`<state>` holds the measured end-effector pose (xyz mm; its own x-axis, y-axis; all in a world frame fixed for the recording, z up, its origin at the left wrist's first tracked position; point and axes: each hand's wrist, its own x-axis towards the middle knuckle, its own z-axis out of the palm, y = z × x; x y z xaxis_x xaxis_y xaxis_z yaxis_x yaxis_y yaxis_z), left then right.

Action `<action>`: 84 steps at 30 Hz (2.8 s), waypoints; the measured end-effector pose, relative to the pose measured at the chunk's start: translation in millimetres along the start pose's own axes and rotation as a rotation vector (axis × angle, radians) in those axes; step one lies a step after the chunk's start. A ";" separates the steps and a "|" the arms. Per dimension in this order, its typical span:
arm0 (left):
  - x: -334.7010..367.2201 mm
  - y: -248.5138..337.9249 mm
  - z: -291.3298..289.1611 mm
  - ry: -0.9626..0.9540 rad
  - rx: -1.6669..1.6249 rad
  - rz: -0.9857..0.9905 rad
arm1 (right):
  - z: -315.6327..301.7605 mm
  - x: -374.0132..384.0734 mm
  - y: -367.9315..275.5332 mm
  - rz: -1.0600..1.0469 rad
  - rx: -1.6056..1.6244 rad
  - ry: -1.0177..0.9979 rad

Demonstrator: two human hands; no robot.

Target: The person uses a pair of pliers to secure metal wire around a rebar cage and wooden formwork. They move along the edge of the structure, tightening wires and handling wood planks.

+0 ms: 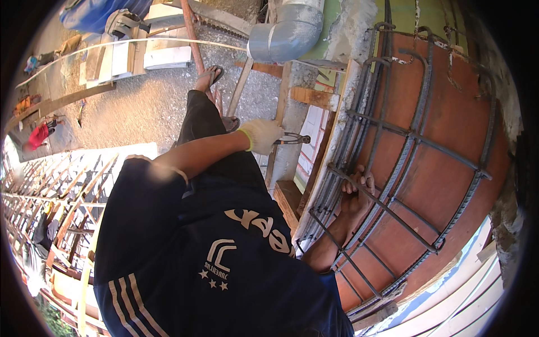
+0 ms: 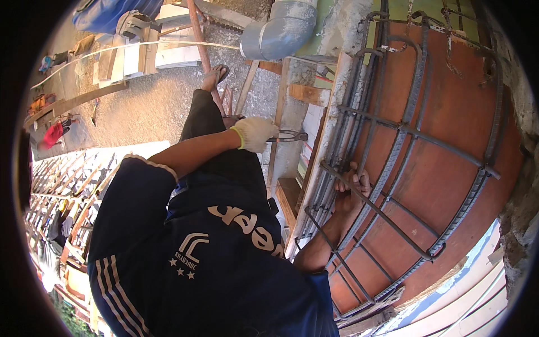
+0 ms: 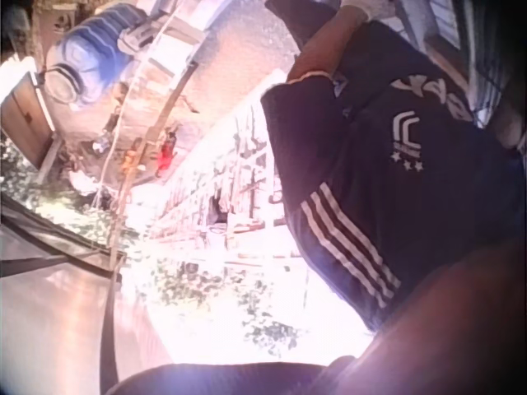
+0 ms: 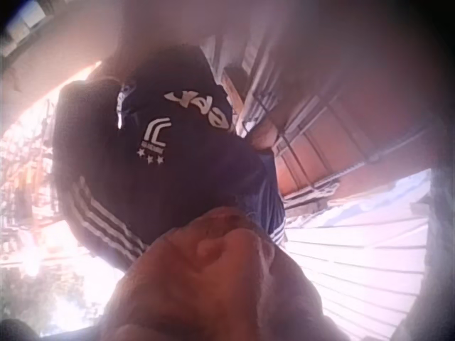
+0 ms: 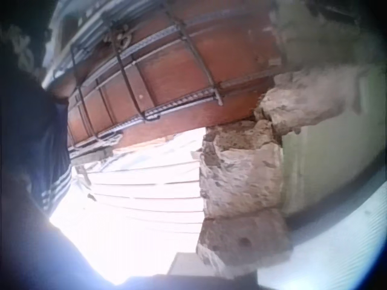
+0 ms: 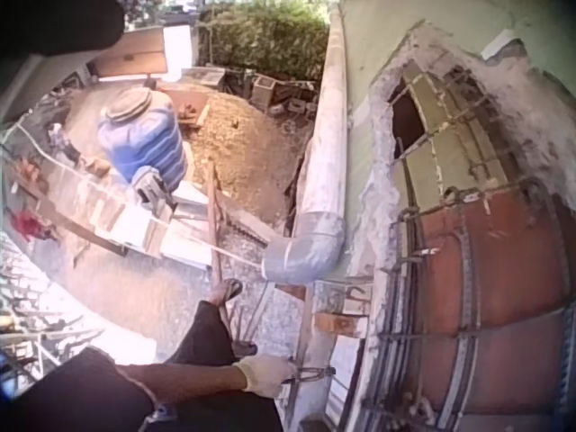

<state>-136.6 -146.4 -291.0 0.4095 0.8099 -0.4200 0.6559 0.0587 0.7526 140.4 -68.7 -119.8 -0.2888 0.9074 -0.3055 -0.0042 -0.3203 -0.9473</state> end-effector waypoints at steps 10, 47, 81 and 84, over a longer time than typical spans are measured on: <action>159.5 -36.8 93.7 0.284 0.310 0.125 | -0.5 3.2 8.0 0.005 -0.044 0.038; 230.9 67.2 -390.4 0.517 0.184 -0.068 | 12.0 3.2 -5.6 0.198 -0.100 -0.005; 471.7 -39.7 -443.1 0.907 -0.987 0.566 | 1.4 -97.2 47.4 -0.023 0.472 0.644; 475.8 -47.0 -438.3 1.080 -0.623 0.576 | -11.8 -136.3 54.9 -0.056 0.625 0.745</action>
<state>-250.5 492.0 -303.9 -0.3566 0.8393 0.4104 0.0546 -0.4198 0.9060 190.8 -206.7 -131.3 0.4058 0.7966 -0.4480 -0.5691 -0.1633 -0.8059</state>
